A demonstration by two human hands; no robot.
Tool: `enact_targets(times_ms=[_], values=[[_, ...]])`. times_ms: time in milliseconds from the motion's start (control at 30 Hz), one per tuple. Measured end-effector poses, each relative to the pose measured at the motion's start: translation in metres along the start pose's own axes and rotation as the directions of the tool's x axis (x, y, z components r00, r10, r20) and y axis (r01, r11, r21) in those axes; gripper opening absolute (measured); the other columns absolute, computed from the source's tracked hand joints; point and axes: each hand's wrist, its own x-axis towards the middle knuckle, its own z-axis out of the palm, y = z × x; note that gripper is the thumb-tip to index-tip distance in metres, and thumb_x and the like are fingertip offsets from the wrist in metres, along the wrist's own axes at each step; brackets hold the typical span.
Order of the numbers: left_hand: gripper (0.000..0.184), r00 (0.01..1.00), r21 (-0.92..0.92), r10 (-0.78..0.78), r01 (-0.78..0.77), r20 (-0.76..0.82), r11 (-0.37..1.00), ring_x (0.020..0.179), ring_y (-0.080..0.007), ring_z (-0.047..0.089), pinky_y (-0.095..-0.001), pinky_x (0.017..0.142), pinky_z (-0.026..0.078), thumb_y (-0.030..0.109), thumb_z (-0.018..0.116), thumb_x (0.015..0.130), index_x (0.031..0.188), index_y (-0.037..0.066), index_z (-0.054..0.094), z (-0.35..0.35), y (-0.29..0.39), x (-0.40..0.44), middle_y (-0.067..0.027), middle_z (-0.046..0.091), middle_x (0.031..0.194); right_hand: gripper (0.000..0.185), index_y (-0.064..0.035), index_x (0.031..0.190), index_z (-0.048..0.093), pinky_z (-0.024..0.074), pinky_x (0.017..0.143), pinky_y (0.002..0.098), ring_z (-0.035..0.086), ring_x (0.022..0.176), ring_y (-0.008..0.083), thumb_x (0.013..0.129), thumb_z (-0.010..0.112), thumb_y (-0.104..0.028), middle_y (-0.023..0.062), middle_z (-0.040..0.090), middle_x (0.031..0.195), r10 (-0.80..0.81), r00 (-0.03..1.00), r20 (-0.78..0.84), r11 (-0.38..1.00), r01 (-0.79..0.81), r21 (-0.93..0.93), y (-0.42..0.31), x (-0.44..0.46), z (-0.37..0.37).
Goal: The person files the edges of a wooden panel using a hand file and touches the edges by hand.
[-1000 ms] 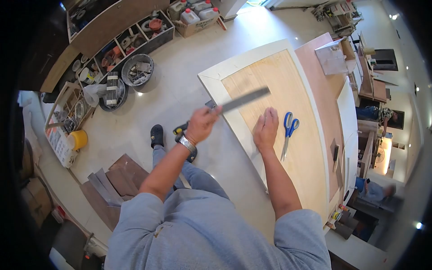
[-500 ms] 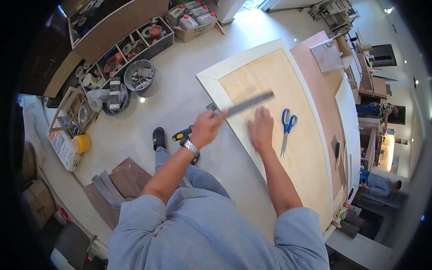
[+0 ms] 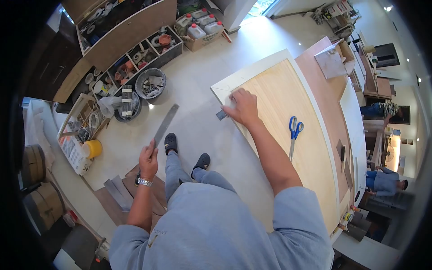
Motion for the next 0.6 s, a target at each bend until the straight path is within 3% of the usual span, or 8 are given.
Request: enact_targets(times_ms=[133,267,300,400,433,533,600], values=[[0.049,0.992,0.019,-0.129,0.129,0.003,0.992,0.066,-0.0228,0.049,-0.0348,0.062,0.043,0.005,0.067,0.093,0.141,0.014,0.06,-0.025,-0.008,-0.009,-0.0082,0.051,0.075,0.044,-0.0102,0.089,0.073,0.0472,0.087,0.0424,0.065,0.097,0.0292,0.072,0.08,-0.05,0.0089,0.067,0.099,0.142,0.977,0.16,0.989,-0.145,0.01,-0.021,0.063,0.002],[0.049,0.989,-0.037,-0.15,0.15,-0.002,0.988,0.067,-0.0223,0.049,-0.0344,0.063,0.043,0.005,0.067,0.094,0.142,0.013,0.059,-0.023,-0.017,-0.02,-0.0081,0.051,0.075,0.042,-0.0056,0.088,0.072,0.0517,0.08,0.0441,0.067,0.088,0.0359,0.087,0.068,-0.047,0.018,0.071,0.094,0.306,0.948,0.082,0.932,-0.316,0.177,-0.019,0.103,0.01],[0.049,0.987,-0.062,-0.163,0.163,0.003,0.985,0.067,-0.0221,0.049,-0.0342,0.063,0.043,0.005,0.067,0.094,0.142,0.013,0.059,-0.022,-0.016,-0.021,-0.0081,0.052,0.075,0.039,-0.0039,0.09,0.072,0.0524,0.079,0.0451,0.067,0.087,0.0378,0.092,0.065,-0.042,0.0217,0.071,0.094,0.347,0.93,0.125,0.915,-0.365,0.172,-0.026,0.107,0.001],[0.049,0.987,-0.113,-0.159,0.159,0.005,0.981,0.067,-0.0217,0.049,-0.0339,0.063,0.043,0.005,0.066,0.094,0.142,0.011,0.058,-0.018,-0.009,-0.024,-0.008,0.053,0.075,0.039,-0.0038,0.088,0.072,0.0527,0.079,0.0442,0.067,0.087,0.0376,0.09,0.067,-0.043,0.0204,0.071,0.094,0.148,0.978,0.15,0.955,-0.181,0.234,-0.024,0.098,0.008],[0.049,0.986,-0.122,-0.163,0.164,0.02,0.979,0.068,-0.0217,0.05,-0.0337,0.064,0.044,0.005,0.066,0.094,0.142,0.011,0.058,-0.018,-0.007,-0.024,-0.0081,0.054,0.076,0.038,-0.0041,0.088,0.072,0.0528,0.079,0.0428,0.068,0.087,0.0352,0.088,0.07,-0.042,0.0176,0.072,0.093,0.136,0.955,0.264,0.972,-0.18,0.15,-0.028,0.092,0.003],[0.049,0.984,-0.152,-0.169,0.175,0.053,0.973,0.069,-0.0222,0.052,-0.0338,0.066,0.045,0.006,0.067,0.094,0.142,0.009,0.058,-0.015,-0.003,-0.022,-0.0086,0.056,0.078,0.038,-0.0054,0.089,0.071,0.053,0.079,0.0404,0.068,0.087,0.0312,0.083,0.075,-0.043,0.0131,0.073,0.091,0.205,0.916,0.345,0.976,-0.216,-0.005,-0.036,0.085,-0.004],[0.049,0.984,-0.179,-0.172,0.179,0.057,0.967,0.07,-0.0231,0.053,-0.0344,0.067,0.046,0.007,0.067,0.094,0.142,0.008,0.058,-0.01,0.0,-0.019,-0.0094,0.058,0.08,0.041,-0.0061,0.091,0.07,0.0529,0.078,0.0395,0.068,0.087,0.0291,0.08,0.078,-0.044,0.0118,0.073,0.091,0.259,0.903,0.342,0.948,-0.305,0.087,-0.031,0.088,0.0]])
